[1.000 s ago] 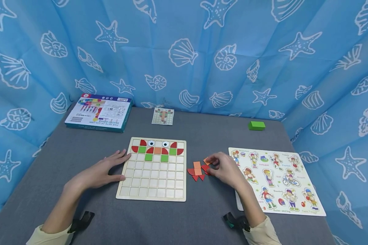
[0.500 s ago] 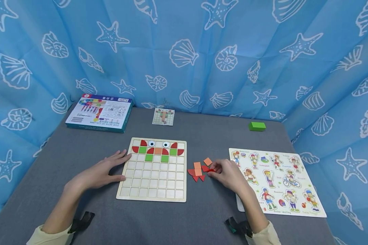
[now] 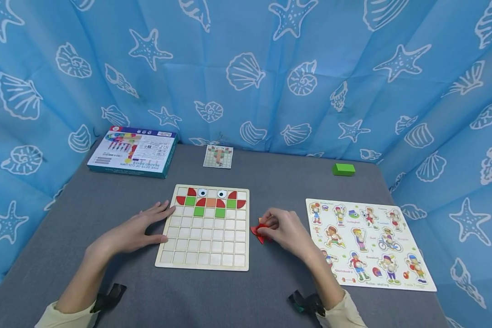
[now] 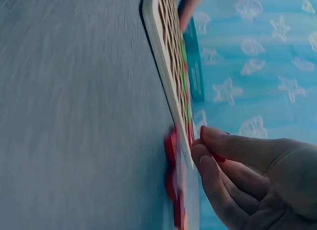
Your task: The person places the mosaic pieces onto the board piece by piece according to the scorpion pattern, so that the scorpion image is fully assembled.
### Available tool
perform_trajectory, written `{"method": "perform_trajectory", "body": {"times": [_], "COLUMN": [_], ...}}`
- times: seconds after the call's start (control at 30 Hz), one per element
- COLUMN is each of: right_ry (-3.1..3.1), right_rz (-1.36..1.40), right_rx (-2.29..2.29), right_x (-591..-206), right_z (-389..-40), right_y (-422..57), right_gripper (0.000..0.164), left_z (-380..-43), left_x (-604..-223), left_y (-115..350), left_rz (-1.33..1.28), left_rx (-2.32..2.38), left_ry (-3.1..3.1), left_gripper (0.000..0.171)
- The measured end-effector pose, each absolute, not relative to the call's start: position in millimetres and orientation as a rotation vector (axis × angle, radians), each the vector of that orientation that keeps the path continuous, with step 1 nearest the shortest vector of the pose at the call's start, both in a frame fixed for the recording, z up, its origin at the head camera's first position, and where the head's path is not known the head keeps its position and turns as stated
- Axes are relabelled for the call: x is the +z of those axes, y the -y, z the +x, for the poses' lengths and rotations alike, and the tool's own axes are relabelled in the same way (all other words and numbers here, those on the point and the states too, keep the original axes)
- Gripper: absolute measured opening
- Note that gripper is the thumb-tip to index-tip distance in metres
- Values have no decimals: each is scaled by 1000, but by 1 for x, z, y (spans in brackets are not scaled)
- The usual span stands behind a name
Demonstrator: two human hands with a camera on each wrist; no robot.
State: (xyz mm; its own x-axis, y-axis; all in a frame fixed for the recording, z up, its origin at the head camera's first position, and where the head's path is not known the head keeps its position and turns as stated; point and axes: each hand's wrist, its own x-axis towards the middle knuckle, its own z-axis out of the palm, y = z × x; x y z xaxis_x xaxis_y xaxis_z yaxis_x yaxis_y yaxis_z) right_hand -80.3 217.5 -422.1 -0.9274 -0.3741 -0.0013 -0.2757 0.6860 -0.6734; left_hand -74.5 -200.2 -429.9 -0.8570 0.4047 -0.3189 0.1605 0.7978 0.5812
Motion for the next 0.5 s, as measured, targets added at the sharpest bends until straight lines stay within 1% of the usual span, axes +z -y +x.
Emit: {"method": "perform_trajectory", "body": {"times": [0.13, 0.5], "right_ry": [-2708, -2614], "right_rz": [-654, -798], "right_rx": [-1087, -1080], "right_x": [-423, -423], "right_z": [-84, -100], "right_y": [-195, -146], "right_gripper": [11, 15], "left_z": [-75, -75], "left_x": [-430, -431], "left_y": [200, 201], "left_rz": [426, 435], "left_rx": [771, 775], "left_ry": [-2551, -2550], "left_gripper": [86, 86]}}
